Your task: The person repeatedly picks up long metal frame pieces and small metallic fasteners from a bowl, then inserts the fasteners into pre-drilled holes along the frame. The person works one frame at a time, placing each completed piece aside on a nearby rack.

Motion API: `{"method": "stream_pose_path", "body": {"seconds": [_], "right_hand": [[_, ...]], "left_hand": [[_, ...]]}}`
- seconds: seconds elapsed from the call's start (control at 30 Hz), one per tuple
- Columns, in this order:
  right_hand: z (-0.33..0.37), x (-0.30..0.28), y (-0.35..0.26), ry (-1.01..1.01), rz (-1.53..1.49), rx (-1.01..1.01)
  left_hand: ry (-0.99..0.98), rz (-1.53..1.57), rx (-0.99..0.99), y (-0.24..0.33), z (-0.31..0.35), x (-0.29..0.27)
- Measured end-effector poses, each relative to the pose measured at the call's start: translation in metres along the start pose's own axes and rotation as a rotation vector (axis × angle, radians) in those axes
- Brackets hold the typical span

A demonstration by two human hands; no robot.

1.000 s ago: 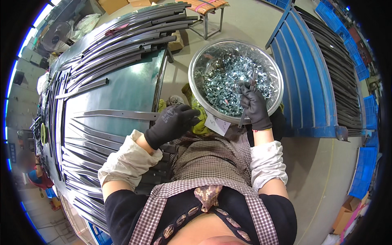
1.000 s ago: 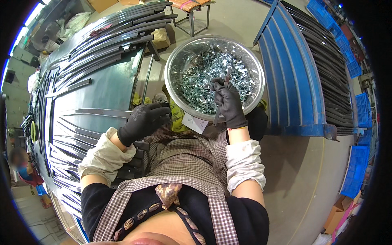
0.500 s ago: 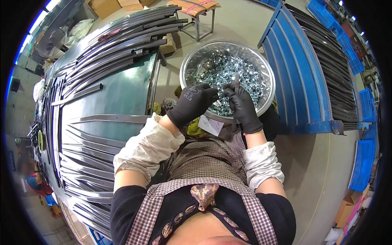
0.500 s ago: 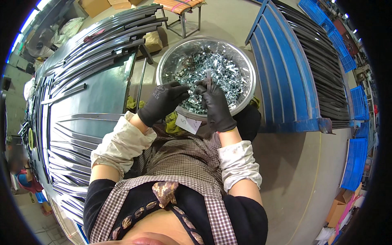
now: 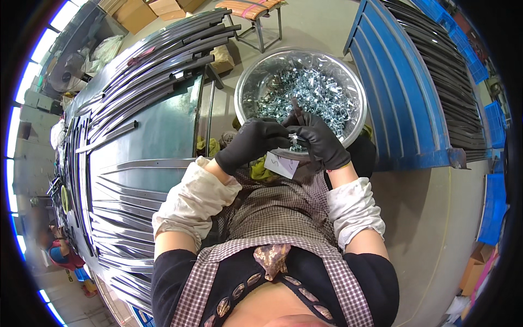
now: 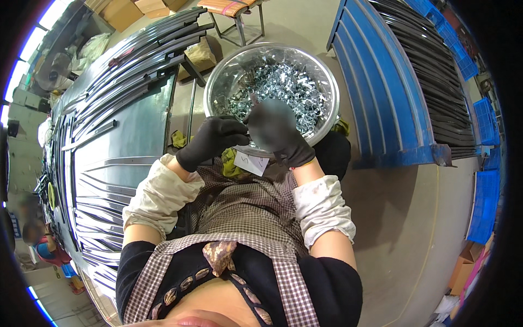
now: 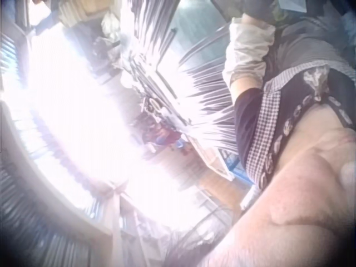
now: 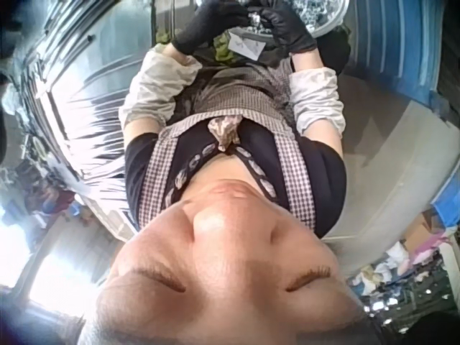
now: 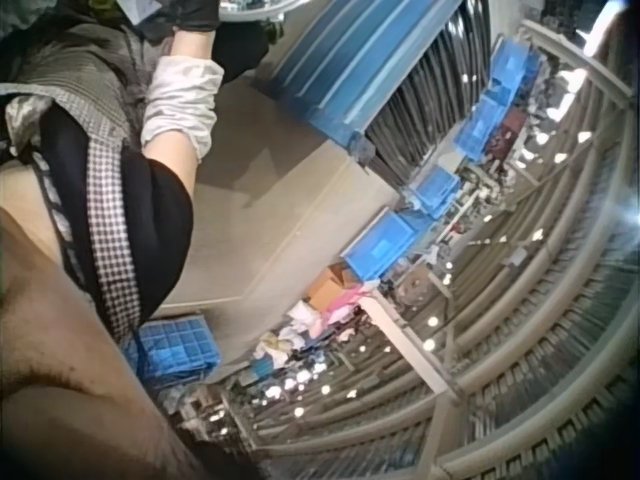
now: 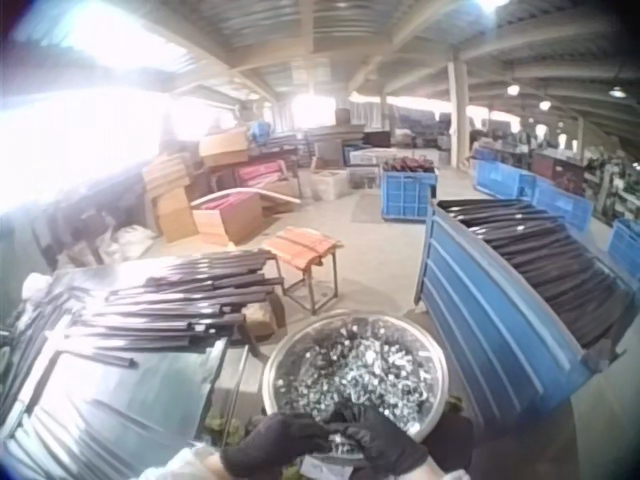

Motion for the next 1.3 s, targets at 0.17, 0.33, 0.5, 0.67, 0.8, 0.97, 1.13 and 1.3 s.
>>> {"method": "stream_pose_path", "body": {"seconds": [0.17, 0.33, 0.5, 0.67, 0.8, 0.97, 1.13, 1.3], "right_hand": [[0.000, -0.006, -0.016, -0.075, 0.426, -0.228], [0.013, -0.042, -0.014, 0.374, 0.320, 0.152], [0.012, -0.003, -0.088, 0.224, 0.252, -0.035], [0.014, 0.032, -0.103, 0.011, 0.188, 0.010], [0.016, 0.042, -0.115, -0.004, 0.308, -0.075], [0.025, 0.054, -0.113, -0.053, 0.403, -0.024], [0.037, 0.066, -0.110, -0.069, 0.405, -0.083], [0.041, 0.079, -0.108, -0.116, 0.169, 0.055]], "left_hand": [[0.101, 0.122, -0.091, -0.003, 0.005, -0.003], [0.298, 0.351, -0.438, -0.030, 0.012, -0.020], [0.201, 0.585, -0.515, -0.019, 0.033, -0.019], [0.144, 0.573, -0.557, -0.019, 0.062, -0.009], [0.139, 0.663, -0.604, -0.025, 0.084, -0.004], [0.197, 0.684, -0.546, -0.025, 0.100, 0.005], [0.151, 0.821, -0.634, -0.022, 0.112, 0.015], [-0.046, 0.847, -0.558, -0.017, 0.121, 0.012]]}}
Point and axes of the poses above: each hand's wrist, its own z-axis away from the middle knuckle, its own x-axis out of the palm, y = z × x, the point moved 6 cm from there along -z, towards the middle knuckle, and after that the axes turned 4 degrees about -x, right-handed, at the moved point
